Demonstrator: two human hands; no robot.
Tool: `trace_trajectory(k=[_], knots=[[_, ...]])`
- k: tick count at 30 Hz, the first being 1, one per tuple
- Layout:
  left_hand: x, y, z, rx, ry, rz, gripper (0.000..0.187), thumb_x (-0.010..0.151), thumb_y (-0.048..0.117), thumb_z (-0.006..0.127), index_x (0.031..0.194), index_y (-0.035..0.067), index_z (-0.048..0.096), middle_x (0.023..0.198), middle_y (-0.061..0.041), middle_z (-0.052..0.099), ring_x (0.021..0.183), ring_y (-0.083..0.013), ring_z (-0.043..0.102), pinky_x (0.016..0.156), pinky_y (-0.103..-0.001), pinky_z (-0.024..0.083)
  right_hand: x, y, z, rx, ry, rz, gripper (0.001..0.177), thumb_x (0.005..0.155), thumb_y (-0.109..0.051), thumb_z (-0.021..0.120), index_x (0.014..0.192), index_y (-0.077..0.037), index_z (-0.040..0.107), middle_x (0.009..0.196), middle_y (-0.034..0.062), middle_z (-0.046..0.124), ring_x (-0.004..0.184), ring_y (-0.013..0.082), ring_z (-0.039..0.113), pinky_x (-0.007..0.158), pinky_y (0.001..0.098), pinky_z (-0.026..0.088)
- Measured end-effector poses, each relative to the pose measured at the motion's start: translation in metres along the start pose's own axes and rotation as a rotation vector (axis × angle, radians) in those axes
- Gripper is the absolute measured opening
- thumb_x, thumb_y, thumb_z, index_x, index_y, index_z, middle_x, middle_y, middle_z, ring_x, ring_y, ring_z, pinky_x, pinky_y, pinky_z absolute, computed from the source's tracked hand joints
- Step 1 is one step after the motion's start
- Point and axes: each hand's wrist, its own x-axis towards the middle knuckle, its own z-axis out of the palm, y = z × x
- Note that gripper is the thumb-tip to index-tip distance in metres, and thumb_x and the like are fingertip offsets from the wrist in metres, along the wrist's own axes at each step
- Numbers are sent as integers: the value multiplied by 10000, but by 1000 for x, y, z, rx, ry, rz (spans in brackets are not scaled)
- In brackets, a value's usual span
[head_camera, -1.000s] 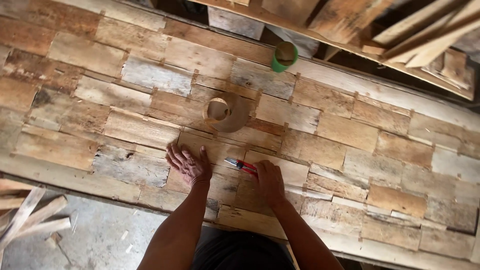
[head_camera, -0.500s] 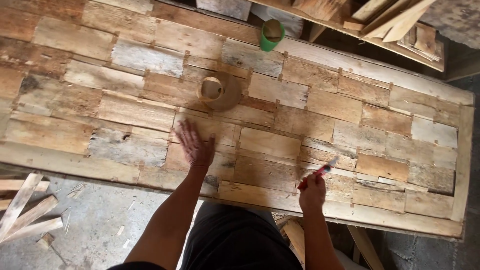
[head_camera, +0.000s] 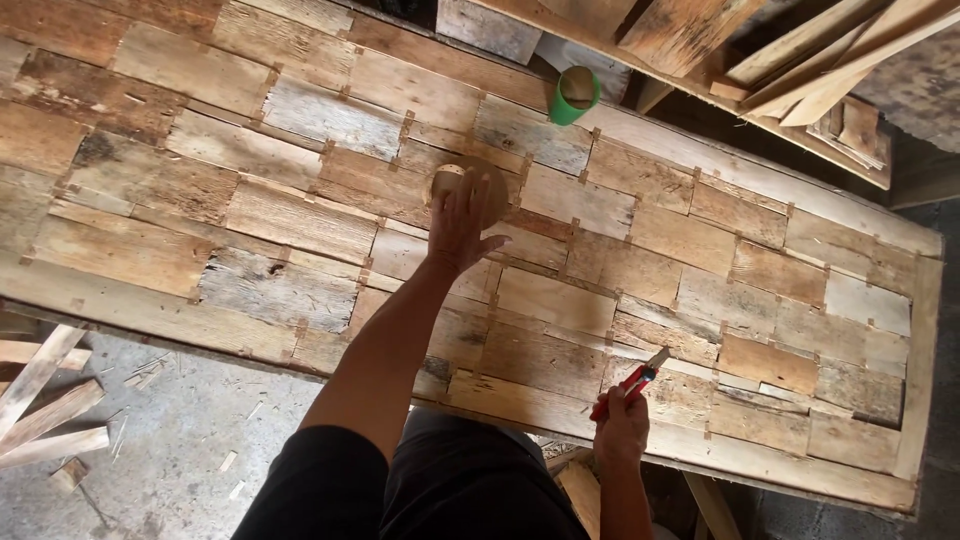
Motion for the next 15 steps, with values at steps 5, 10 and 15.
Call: trace_trajectory(k=[5,10,15], knots=[[14,-10,1,37,-123,148,1203,765,782,726,1583,56,224,1624,-246,253,1358,-382,444,1079,-569,322,-18,3,-5,-33,28,9,99,1044,-169,600,1086,-95,549,836,65,639,656,145,556,592,322,477],[16,-30,34,-29,-271,219,1175,794,695,750,1641,79,218,1676,-257,253,1286,-383,479,1147,-512,343,-25,7,-15,-67,86,52,105,1040,-174,597,1090,-92,553,827,64,639,649,147,558,582,319,480],[22,-40,40,69,-243,358,1111,795,675,758,1642,173,244,1579,-196,378,1345,-356,485,1100,-491,381,-27,-5,-1,-51,80,36,117,1036,-175,623,1099,-99,562,810,56,628,661,143,566,586,319,483]])
